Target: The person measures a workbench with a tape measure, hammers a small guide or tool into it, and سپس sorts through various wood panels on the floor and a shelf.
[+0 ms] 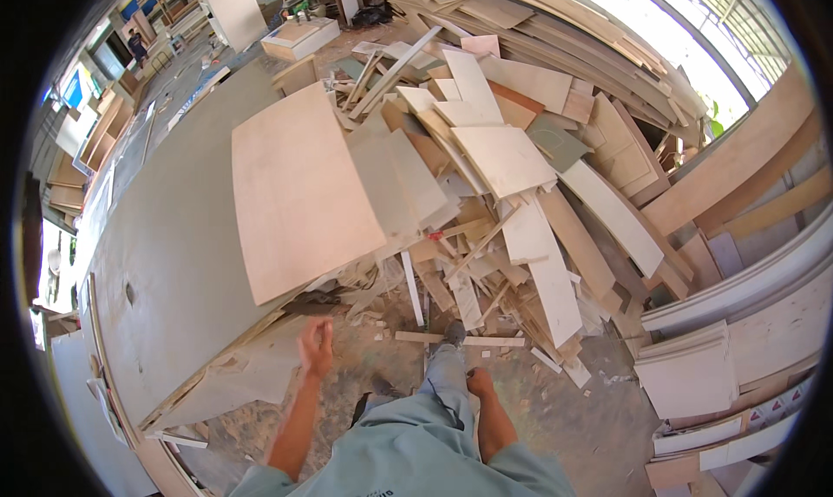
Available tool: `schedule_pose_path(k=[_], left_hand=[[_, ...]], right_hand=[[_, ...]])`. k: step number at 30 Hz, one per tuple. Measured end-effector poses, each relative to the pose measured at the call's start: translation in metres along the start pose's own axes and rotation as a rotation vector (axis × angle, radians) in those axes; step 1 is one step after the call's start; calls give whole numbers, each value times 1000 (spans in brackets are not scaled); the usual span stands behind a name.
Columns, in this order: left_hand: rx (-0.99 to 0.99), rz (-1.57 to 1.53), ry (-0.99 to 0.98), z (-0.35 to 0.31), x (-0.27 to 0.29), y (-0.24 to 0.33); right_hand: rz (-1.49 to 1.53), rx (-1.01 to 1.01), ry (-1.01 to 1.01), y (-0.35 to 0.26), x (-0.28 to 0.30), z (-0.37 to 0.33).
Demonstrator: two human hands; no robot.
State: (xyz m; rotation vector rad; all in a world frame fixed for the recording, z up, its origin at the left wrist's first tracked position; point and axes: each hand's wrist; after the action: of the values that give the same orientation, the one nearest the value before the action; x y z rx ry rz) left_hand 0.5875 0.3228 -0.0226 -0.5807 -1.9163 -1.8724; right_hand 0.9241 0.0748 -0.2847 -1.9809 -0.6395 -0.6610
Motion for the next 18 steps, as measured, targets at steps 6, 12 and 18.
schedule_pose_path(k=[6, 12, 18], left_hand=[[-246, 336, 165, 176, -78, 74], [122, 626, 283, 229, -138, 39], [237, 781, 231, 224, -138, 53]], right_hand=[[-22, -66, -53, 54, 36, 73], [247, -272, -107, 23, 133, 186], [3, 251, 209, -126, 237, 290]])
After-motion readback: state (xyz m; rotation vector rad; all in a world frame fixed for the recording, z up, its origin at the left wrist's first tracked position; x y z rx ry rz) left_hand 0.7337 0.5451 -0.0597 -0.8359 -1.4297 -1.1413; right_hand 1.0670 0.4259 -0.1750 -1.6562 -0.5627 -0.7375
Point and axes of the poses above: each hand's wrist, its own z-axis towards the middle knuckle, its own x-axis out of the back of the hand, y = z × x, and after that the axes turned 8 degrees about x, right-handed
